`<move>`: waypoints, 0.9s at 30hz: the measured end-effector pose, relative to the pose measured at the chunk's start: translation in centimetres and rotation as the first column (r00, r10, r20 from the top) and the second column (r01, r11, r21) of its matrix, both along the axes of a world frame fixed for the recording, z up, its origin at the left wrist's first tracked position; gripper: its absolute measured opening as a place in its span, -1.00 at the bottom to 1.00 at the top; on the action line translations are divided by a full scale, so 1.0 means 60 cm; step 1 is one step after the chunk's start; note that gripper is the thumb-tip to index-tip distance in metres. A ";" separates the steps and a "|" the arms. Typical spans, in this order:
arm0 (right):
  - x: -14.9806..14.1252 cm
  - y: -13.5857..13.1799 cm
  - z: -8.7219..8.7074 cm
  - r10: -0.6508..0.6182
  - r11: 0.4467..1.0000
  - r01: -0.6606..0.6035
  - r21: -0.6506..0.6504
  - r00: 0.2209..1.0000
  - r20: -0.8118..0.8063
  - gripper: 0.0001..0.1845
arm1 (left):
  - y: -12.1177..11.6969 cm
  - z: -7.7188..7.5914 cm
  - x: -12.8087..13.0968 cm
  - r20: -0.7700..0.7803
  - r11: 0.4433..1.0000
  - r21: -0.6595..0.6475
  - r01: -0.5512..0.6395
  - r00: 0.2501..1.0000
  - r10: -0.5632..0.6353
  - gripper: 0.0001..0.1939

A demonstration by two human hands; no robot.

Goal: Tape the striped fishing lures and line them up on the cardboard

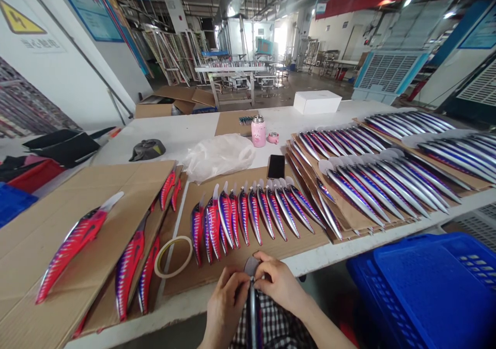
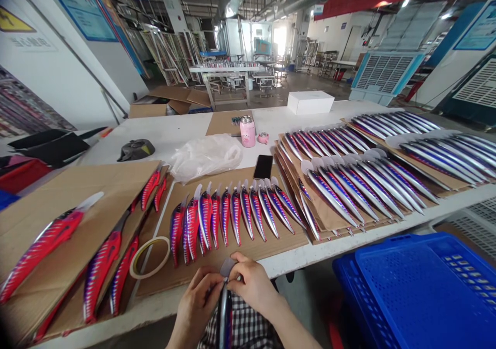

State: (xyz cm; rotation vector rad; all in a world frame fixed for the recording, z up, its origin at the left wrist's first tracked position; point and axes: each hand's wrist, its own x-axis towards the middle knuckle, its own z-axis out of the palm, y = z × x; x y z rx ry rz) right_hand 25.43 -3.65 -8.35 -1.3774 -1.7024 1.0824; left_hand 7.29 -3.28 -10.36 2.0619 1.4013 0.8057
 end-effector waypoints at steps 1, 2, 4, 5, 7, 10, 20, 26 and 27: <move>0.000 0.000 0.002 0.009 1.000 -0.009 0.005 1.000 -0.006 -0.83 | 0.000 0.000 0.000 0.003 1.000 0.002 -0.003 1.000 0.003 -0.83; 0.001 0.001 0.004 0.017 1.000 -0.017 0.011 1.000 -0.013 -0.83 | 0.000 0.000 0.001 0.006 1.000 0.005 -0.006 1.000 0.006 -0.83; 0.001 0.003 0.009 0.029 0.999 -0.028 0.023 0.999 -0.024 -0.78 | 0.000 0.001 0.001 0.011 1.000 0.008 -0.008 1.000 0.007 -0.82; 0.001 0.004 0.011 0.028 0.999 -0.028 0.027 0.999 -0.028 -0.75 | 0.000 0.001 0.001 0.013 1.000 0.010 -0.007 1.000 0.007 -0.82; -0.001 0.007 0.012 0.018 0.999 -0.018 0.027 0.999 -0.027 -0.72 | 0.000 0.002 0.002 0.015 1.000 0.012 -0.004 1.000 0.004 -0.82; -0.009 0.006 0.005 -0.020 1.000 0.020 0.015 1.000 0.000 -0.72 | 0.000 0.003 0.003 0.022 1.000 0.015 -0.003 1.000 0.003 -0.82; -0.037 -0.020 -0.022 -0.229 0.973 0.226 0.039 0.967 0.115 -0.71 | 0.002 0.001 -0.003 0.055 0.999 0.024 0.024 0.998 -0.025 -0.81; -0.084 -0.112 -0.099 -0.268 0.933 0.193 0.302 0.935 0.232 -0.36 | -0.001 -0.001 -0.003 0.075 0.999 0.039 0.023 0.997 -0.026 -0.76; -0.096 -0.122 -0.113 -0.318 0.925 0.237 0.299 0.912 0.261 -0.41 | 0.000 -0.003 -0.004 0.083 0.999 0.042 0.028 0.996 -0.031 -0.75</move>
